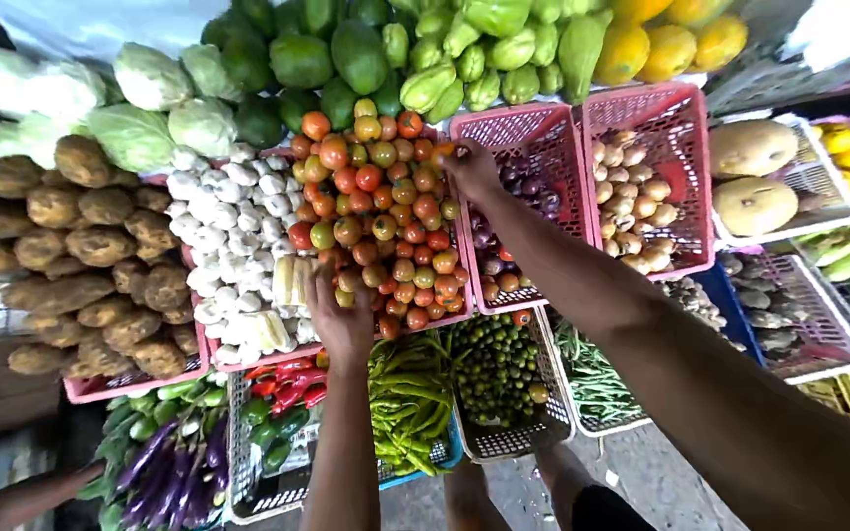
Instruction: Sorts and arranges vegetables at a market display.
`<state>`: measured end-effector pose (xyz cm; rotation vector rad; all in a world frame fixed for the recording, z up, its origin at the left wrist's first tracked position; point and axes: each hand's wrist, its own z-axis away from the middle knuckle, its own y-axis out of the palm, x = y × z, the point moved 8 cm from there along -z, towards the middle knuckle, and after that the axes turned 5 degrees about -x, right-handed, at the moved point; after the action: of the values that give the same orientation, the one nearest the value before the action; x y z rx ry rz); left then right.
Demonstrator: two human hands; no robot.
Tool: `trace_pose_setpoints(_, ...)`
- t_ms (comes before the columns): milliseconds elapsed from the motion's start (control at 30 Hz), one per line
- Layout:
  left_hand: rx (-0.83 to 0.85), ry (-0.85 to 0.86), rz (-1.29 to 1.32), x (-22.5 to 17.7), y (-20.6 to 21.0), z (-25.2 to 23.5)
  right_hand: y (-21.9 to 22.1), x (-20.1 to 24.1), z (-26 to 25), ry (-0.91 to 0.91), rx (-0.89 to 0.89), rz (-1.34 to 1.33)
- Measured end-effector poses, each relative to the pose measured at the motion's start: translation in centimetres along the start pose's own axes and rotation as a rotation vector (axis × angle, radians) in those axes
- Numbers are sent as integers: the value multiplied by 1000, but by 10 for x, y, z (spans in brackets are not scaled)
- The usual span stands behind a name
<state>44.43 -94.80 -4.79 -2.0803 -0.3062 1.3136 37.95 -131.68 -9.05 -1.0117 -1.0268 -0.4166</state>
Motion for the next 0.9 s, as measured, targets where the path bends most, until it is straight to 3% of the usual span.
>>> trace_pose_setpoints(167, 40, -126, 3, 34, -32, 145, 4, -2, -70, 16, 1, 183)
trace_pose_setpoints(300, 128, -303, -115, 64, -56, 261, 17, -2, -83, -50, 143, 321)
trace_pose_setpoints(400, 166, -427, -147, 69, -66, 308, 8, -4, -89, -38, 148, 376)
trace_pose_setpoints(533, 176, -485, -148, 57, -62, 326, 1, -18, -91, 32, 166, 238)
trace_pose_setpoints(733, 166, -510, -97, 31, -42, 328, 6, -38, -62, 283, 221, -124)
trace_pose_setpoints(900, 182, -516, -106, 19, -36, 326, 6, -42, -40, 270, 227, -238)
